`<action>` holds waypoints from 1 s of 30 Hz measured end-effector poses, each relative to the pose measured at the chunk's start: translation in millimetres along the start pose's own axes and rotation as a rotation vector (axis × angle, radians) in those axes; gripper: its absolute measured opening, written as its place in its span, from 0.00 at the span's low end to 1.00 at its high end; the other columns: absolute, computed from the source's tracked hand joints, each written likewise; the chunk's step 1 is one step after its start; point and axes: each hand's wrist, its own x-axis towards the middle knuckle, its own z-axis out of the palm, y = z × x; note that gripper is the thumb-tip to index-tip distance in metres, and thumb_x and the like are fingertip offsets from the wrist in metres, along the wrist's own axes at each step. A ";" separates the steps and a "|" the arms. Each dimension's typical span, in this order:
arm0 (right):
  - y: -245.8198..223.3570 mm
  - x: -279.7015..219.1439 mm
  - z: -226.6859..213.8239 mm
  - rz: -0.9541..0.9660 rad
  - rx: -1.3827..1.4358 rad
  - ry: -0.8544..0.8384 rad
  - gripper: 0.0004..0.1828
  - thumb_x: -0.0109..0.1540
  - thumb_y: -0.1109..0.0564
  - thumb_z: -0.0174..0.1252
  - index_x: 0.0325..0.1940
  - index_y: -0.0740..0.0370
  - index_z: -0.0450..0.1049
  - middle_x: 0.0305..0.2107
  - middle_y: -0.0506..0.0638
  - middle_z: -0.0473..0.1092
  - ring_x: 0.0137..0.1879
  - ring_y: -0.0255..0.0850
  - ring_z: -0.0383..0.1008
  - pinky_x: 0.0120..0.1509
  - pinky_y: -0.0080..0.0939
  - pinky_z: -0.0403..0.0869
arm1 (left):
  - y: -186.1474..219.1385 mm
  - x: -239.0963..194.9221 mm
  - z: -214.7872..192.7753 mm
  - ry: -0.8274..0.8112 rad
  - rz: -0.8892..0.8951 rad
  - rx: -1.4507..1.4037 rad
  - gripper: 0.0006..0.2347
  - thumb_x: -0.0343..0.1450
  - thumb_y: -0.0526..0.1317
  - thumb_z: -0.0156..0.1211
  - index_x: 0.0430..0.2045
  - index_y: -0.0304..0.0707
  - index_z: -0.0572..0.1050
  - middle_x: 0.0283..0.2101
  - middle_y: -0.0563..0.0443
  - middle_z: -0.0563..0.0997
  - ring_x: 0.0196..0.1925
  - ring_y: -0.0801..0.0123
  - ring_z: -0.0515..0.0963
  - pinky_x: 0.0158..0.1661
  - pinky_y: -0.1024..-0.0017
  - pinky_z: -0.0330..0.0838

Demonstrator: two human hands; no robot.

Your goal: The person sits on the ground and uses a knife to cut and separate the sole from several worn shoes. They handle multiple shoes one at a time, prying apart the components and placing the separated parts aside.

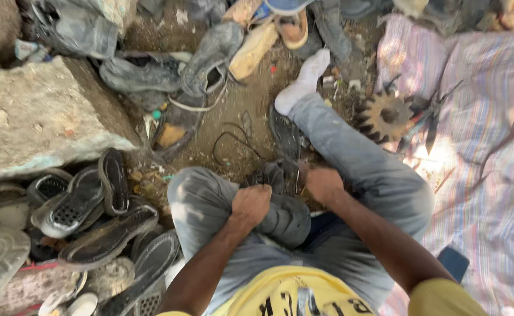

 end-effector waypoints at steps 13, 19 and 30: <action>-1.1 -47.9 46.8 0.059 0.003 -0.211 0.19 0.67 0.52 0.47 0.63 0.48 0.67 0.38 0.58 0.78 0.45 0.56 0.81 0.48 0.57 0.77 | 26.3 -79.6 -1.4 -0.128 0.117 -0.084 0.02 0.66 0.36 0.57 0.24 0.39 0.76 0.29 0.43 0.82 0.32 0.49 0.83 0.34 0.53 0.77; -10.8 -39.7 26.6 -0.066 0.312 0.229 0.26 0.64 0.50 0.57 0.66 0.55 0.69 0.40 0.61 0.77 0.44 0.59 0.79 0.45 0.57 0.77 | 38.4 -99.2 -25.9 0.161 0.082 -0.260 0.06 0.61 0.33 0.64 0.30 0.38 0.80 0.30 0.44 0.83 0.33 0.51 0.83 0.35 0.56 0.77; -39.1 -31.9 11.6 -0.086 0.736 0.365 0.30 0.61 0.52 0.69 0.66 0.59 0.72 0.38 0.58 0.78 0.38 0.38 0.77 0.43 0.44 0.76 | 7.1 5.6 -119.9 0.144 0.076 -0.574 0.12 0.65 0.41 0.72 0.36 0.32 0.82 0.36 0.44 0.84 0.35 0.60 0.83 0.39 0.65 0.76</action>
